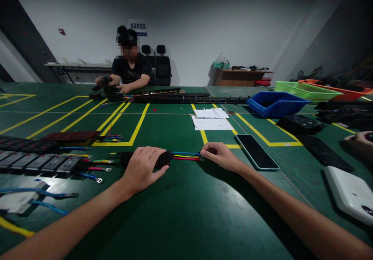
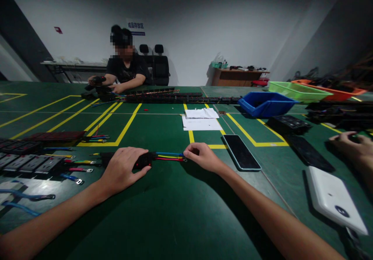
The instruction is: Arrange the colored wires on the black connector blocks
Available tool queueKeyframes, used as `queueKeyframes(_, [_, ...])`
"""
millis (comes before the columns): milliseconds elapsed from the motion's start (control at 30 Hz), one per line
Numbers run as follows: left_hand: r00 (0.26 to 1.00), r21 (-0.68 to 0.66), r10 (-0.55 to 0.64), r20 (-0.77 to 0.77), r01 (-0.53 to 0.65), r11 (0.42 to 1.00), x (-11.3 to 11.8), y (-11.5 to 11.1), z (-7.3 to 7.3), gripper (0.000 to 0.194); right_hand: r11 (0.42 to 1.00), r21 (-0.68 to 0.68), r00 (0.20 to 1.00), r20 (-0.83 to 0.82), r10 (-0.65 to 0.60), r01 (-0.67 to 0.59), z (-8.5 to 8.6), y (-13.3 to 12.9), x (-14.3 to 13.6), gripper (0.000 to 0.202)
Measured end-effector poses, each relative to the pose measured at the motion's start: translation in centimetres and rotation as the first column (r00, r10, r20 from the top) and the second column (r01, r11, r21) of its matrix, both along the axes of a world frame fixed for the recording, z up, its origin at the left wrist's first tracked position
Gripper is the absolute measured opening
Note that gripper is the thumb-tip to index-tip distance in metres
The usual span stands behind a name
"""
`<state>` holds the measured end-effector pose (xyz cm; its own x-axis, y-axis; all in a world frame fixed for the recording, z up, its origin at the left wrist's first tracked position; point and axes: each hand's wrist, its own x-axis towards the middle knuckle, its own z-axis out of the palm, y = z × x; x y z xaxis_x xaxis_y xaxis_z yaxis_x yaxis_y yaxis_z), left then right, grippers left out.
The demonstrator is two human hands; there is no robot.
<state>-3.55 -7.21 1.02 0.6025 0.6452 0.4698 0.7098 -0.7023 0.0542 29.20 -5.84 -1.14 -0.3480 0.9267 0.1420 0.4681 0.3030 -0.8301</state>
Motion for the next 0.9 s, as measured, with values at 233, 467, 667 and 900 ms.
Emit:
queueKeyframes(233, [1.000, -0.014, 0.008, -0.001, -0.008, 1.000, -0.07, -0.04, 0.05, 0.041, 1.000, -0.028, 0.997, -0.073, -0.002, 0.000, 0.21, 0.04, 0.09, 0.038])
queueKeyframes(467, [1.000, -0.020, 0.007, -0.003, -0.007, 1.000, -0.02, -0.07, 0.10, 0.041, 0.999, 0.035, 0.999, -0.050, 0.000, 0.002, 0.07, -0.14, -0.09, 0.038])
queueKeyframes(667, [1.000, -0.014, 0.007, -0.005, -0.007, 1.000, 0.00, 0.02, 0.03, 0.041, 1.000, 0.013, 0.996, -0.088, -0.002, 0.004, -0.15, -0.34, -0.29, 0.035])
queueKeyframes(900, [1.000, -0.011, 0.005, 0.008, -0.005, 1.000, -0.01, 0.03, -0.07, 0.041, 0.976, 0.191, 0.995, -0.006, -0.102, 0.101, -0.01, -0.68, -0.86, 0.032])
